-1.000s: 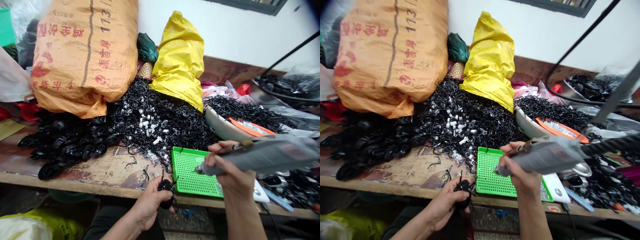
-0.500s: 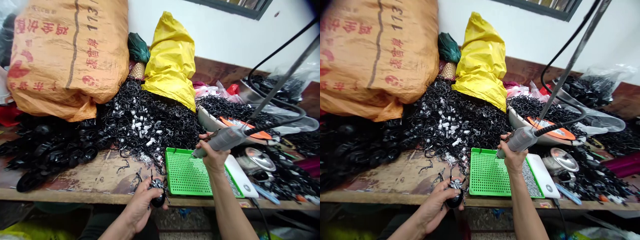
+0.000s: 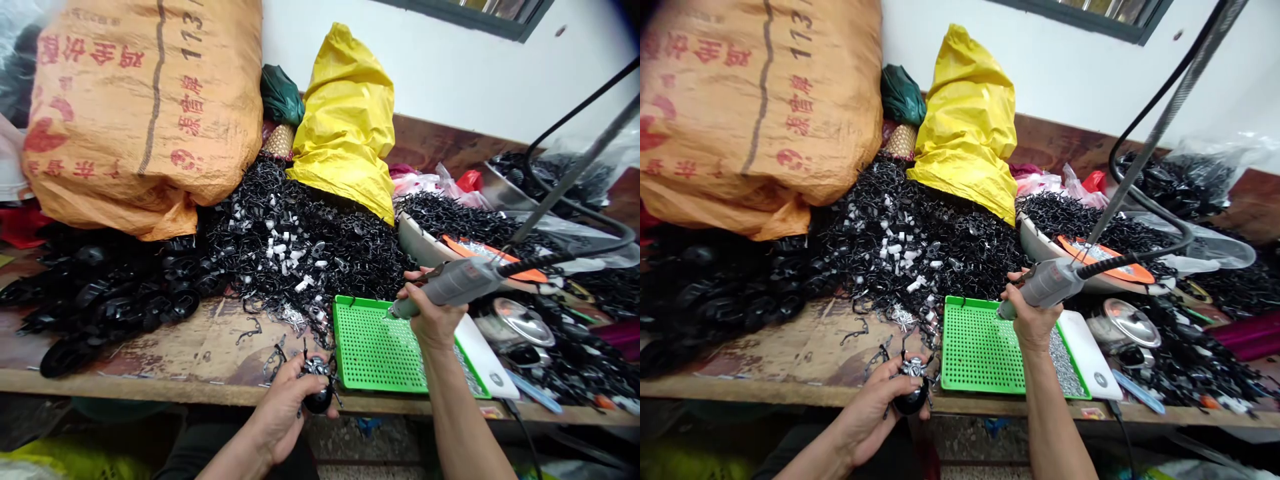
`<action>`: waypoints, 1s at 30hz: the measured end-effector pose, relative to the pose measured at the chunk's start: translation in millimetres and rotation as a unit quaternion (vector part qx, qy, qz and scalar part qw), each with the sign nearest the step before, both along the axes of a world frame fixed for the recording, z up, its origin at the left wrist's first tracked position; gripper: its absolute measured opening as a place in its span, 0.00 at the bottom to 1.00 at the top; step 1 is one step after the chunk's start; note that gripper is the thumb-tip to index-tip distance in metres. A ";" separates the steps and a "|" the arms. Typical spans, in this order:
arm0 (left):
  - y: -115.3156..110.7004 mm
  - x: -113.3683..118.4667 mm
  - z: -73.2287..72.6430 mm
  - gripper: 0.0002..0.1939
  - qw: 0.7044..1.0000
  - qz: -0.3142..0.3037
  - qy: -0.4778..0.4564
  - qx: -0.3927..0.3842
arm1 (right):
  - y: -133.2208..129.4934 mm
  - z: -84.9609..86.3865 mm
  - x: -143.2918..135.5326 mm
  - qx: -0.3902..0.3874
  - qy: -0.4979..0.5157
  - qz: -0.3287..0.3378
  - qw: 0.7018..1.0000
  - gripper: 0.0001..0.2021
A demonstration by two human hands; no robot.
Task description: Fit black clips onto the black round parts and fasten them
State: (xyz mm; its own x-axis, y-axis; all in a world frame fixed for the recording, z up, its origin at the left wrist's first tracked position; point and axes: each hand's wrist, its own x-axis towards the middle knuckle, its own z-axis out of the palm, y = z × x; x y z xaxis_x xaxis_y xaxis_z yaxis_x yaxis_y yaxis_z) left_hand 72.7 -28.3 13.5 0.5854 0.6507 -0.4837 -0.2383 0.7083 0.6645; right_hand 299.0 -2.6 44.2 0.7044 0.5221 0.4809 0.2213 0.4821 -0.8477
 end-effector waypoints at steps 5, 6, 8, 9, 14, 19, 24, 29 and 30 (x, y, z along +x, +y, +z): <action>5.8 -0.3 2.3 0.11 0.998 0.055 0.002 -0.020 | -12.2 23.8 -10.0 0.007 0.008 0.053 0.999 0.14; 6.5 0.2 2.9 0.10 0.998 0.062 -0.002 -0.021 | -16.8 28.6 -15.1 0.011 0.016 0.076 0.997 0.14; 7.4 1.4 3.9 0.09 0.998 0.064 -0.010 -0.021 | -26.8 36.3 -29.0 0.019 0.040 0.131 0.990 0.14; 7.7 2.2 4.3 0.09 0.998 0.064 -0.014 -0.019 | -31.7 39.0 -37.6 0.024 0.055 0.163 0.985 0.14; 8.1 4.5 3.5 0.08 0.997 0.076 -0.029 0.001 | -48.3 45.5 -83.0 0.046 0.098 0.305 0.946 0.14; 7.2 2.6 4.5 0.09 0.996 0.079 -0.035 0.014 | -49.8 45.6 -104.9 0.054 0.092 0.338 0.935 0.13; 6.2 2.3 10.9 0.08 0.997 0.077 -0.027 0.012 | -49.1 41.0 -107.0 0.033 0.080 0.322 0.943 0.13; 5.1 4.2 14.5 0.10 0.997 0.075 -0.007 -0.005 | -50.2 37.6 -108.2 0.006 0.060 0.298 0.953 0.13; 4.7 4.4 14.8 0.10 0.997 0.075 -0.004 -0.002 | -50.5 37.5 -109.0 0.005 0.058 0.293 0.954 0.13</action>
State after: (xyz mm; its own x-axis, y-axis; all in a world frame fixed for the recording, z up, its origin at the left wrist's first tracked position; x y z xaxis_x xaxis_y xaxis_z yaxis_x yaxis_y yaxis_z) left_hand 77.2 -23.5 28.3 0.4856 0.7291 -0.4823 -0.3471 0.6671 0.6592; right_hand 190.0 -53.1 81.7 0.3407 0.8391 0.4240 -0.1840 0.5018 -0.8452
